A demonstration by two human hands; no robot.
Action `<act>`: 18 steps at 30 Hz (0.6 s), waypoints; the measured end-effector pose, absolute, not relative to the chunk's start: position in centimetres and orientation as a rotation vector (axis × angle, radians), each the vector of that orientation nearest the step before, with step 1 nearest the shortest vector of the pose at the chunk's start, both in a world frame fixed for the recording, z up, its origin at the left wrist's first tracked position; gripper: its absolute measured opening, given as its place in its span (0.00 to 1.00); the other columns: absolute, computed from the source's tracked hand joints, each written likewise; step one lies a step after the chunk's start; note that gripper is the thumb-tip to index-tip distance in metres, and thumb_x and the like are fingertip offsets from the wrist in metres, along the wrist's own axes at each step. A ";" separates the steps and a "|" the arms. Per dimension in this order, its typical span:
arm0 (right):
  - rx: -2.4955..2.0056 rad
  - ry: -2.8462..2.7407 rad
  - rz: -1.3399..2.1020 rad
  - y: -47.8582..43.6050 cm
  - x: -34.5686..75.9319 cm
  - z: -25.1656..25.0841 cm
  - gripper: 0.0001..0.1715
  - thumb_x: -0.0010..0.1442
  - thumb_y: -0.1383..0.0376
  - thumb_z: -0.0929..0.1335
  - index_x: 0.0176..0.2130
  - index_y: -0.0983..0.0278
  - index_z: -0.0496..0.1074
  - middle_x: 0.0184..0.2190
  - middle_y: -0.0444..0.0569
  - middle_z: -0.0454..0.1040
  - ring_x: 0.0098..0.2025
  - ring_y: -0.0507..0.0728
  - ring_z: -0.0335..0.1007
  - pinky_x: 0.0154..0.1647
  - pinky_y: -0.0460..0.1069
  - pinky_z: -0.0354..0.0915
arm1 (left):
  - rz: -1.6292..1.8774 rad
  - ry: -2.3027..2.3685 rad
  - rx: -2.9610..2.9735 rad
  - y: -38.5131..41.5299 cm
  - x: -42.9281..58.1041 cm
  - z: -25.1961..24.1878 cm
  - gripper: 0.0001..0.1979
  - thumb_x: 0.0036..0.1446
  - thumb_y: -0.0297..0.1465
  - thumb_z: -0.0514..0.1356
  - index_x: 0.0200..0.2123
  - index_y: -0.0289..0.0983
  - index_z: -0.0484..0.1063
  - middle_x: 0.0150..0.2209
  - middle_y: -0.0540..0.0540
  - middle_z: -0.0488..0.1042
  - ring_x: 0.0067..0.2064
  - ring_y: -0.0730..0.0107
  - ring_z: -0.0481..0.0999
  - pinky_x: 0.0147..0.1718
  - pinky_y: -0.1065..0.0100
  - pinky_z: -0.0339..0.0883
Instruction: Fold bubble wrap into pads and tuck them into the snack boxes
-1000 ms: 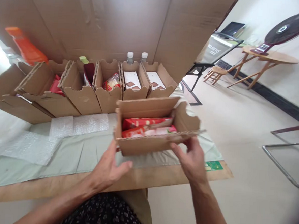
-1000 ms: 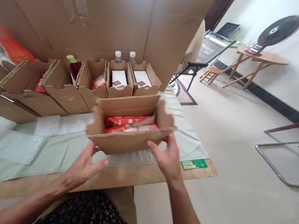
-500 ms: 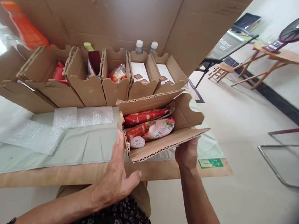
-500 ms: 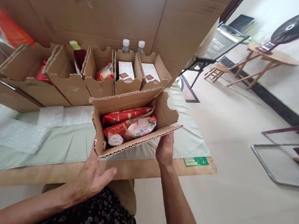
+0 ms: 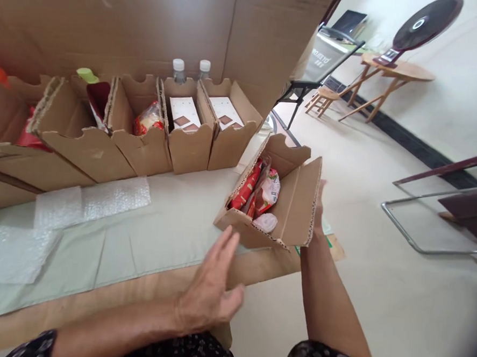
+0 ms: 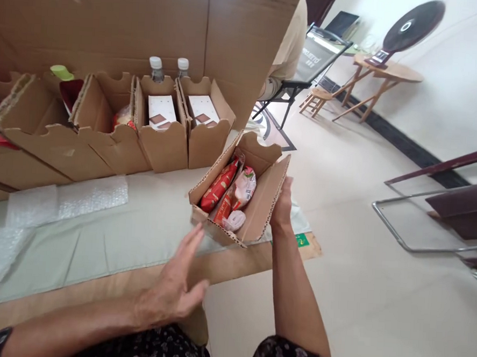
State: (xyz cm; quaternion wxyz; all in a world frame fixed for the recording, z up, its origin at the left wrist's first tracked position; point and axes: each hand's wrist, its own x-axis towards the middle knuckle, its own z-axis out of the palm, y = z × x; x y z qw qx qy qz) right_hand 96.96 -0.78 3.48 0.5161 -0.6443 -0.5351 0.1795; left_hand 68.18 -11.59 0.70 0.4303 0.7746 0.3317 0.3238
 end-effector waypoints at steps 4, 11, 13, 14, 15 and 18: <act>-1.415 -1.043 0.629 -7.9 96.7 -0.1 0.48 0.65 0.34 0.60 0.72 0.55 0.60 0.72 0.52 0.63 0.72 0.70 0.61 0.67 0.65 0.66 | 0.896 1.076 1.888 -7.9 65.8 0.1 0.47 0.59 0.26 0.59 0.76 0.47 0.39 0.73 0.33 0.52 0.70 0.41 0.63 0.62 0.38 0.69; -1.735 -1.405 0.759 -12.5 92.5 -2.1 0.32 0.53 0.41 0.75 0.47 0.59 0.83 0.43 0.57 0.85 0.53 0.75 0.79 0.59 0.67 0.72 | 0.822 0.872 1.852 -3.6 69.9 0.9 0.37 0.61 0.27 0.58 0.73 0.42 0.54 0.70 0.36 0.63 0.69 0.48 0.65 0.64 0.43 0.68; -1.786 -1.416 0.650 -11.2 93.0 -1.5 0.24 0.57 0.43 0.73 0.41 0.58 0.83 0.38 0.55 0.85 0.49 0.72 0.80 0.58 0.66 0.72 | 0.884 0.865 1.823 -3.5 72.0 0.8 0.36 0.63 0.26 0.56 0.73 0.42 0.54 0.70 0.37 0.64 0.69 0.50 0.65 0.65 0.43 0.66; -1.776 -1.414 0.603 -10.3 93.7 -1.2 0.24 0.57 0.43 0.73 0.41 0.58 0.82 0.39 0.55 0.85 0.49 0.72 0.80 0.59 0.66 0.72 | 0.902 0.857 1.816 -3.3 73.1 0.7 0.36 0.63 0.25 0.55 0.73 0.42 0.53 0.70 0.37 0.64 0.69 0.50 0.65 0.66 0.44 0.65; -1.753 -1.407 0.571 -9.2 94.8 -0.9 0.25 0.57 0.44 0.74 0.43 0.59 0.82 0.42 0.55 0.84 0.51 0.71 0.79 0.59 0.66 0.71 | 0.914 0.845 1.813 -2.9 74.1 0.6 0.37 0.62 0.25 0.55 0.74 0.41 0.52 0.70 0.37 0.64 0.70 0.51 0.64 0.66 0.44 0.65; -1.656 -1.387 0.593 -4.9 98.8 -0.2 0.34 0.53 0.44 0.77 0.51 0.62 0.77 0.51 0.57 0.82 0.56 0.70 0.77 0.61 0.65 0.70 | 0.935 0.826 1.803 -0.4 77.3 0.2 0.41 0.60 0.24 0.55 0.75 0.41 0.49 0.72 0.37 0.62 0.71 0.50 0.62 0.68 0.44 0.62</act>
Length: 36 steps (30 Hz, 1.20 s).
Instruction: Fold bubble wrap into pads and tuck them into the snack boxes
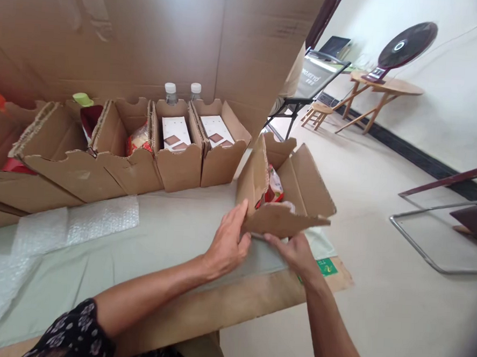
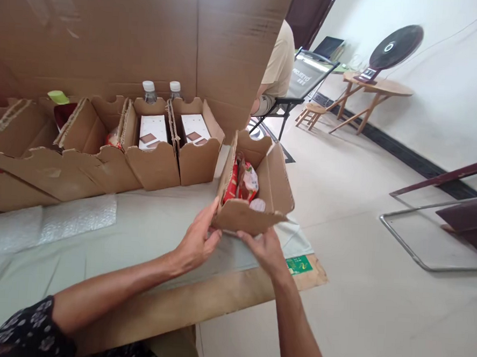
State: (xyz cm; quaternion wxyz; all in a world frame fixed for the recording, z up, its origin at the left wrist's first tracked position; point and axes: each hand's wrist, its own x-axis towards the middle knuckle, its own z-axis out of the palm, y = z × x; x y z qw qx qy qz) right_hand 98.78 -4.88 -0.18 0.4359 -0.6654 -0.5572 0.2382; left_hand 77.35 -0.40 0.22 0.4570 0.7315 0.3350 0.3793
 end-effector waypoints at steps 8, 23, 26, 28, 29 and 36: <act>-1.474 -1.372 0.905 9.1 103.6 1.8 0.41 0.41 0.52 0.81 0.51 0.63 0.73 0.50 0.55 0.82 0.52 0.66 0.77 0.59 0.63 0.71 | 0.892 0.898 1.827 9.8 81.7 0.0 0.47 0.54 0.23 0.57 0.76 0.31 0.45 0.75 0.32 0.53 0.73 0.47 0.60 0.71 0.45 0.59; -1.382 -1.408 1.001 14.4 102.9 1.3 0.37 0.41 0.57 0.80 0.50 0.64 0.74 0.50 0.54 0.82 0.51 0.63 0.76 0.58 0.61 0.70 | 0.917 0.872 2.172 6.3 77.1 -5.1 0.20 0.57 0.25 0.57 0.52 0.33 0.78 0.55 0.35 0.79 0.65 0.46 0.71 0.65 0.44 0.67; -1.477 -1.479 0.951 13.4 102.8 2.1 0.36 0.42 0.56 0.79 0.49 0.64 0.75 0.49 0.55 0.82 0.50 0.64 0.76 0.56 0.61 0.71 | 0.929 0.882 2.181 6.5 77.3 -5.0 0.18 0.55 0.23 0.58 0.48 0.33 0.79 0.53 0.35 0.80 0.64 0.46 0.73 0.63 0.43 0.69; -1.684 -1.484 0.801 11.9 102.5 3.1 0.31 0.45 0.56 0.78 0.48 0.64 0.76 0.46 0.56 0.83 0.47 0.65 0.77 0.54 0.62 0.71 | 0.912 0.883 2.188 6.1 76.8 -4.7 0.19 0.53 0.23 0.59 0.48 0.34 0.79 0.53 0.36 0.80 0.63 0.46 0.73 0.62 0.42 0.70; -1.796 -1.442 0.662 10.8 102.2 3.7 0.27 0.48 0.56 0.77 0.46 0.64 0.77 0.42 0.56 0.83 0.46 0.66 0.78 0.53 0.64 0.71 | 0.885 0.864 2.200 5.6 76.2 -4.6 0.19 0.53 0.23 0.60 0.49 0.35 0.79 0.53 0.35 0.80 0.64 0.46 0.73 0.62 0.42 0.70; -1.536 -1.688 0.192 7.2 93.3 9.5 0.25 0.64 0.58 0.68 0.60 0.57 0.74 0.35 0.48 0.82 0.35 0.60 0.77 0.46 0.57 0.71 | 0.683 0.827 2.217 -3.7 68.5 -3.9 0.24 0.55 0.23 0.60 0.55 0.36 0.76 0.65 0.31 0.70 0.72 0.44 0.62 0.67 0.38 0.64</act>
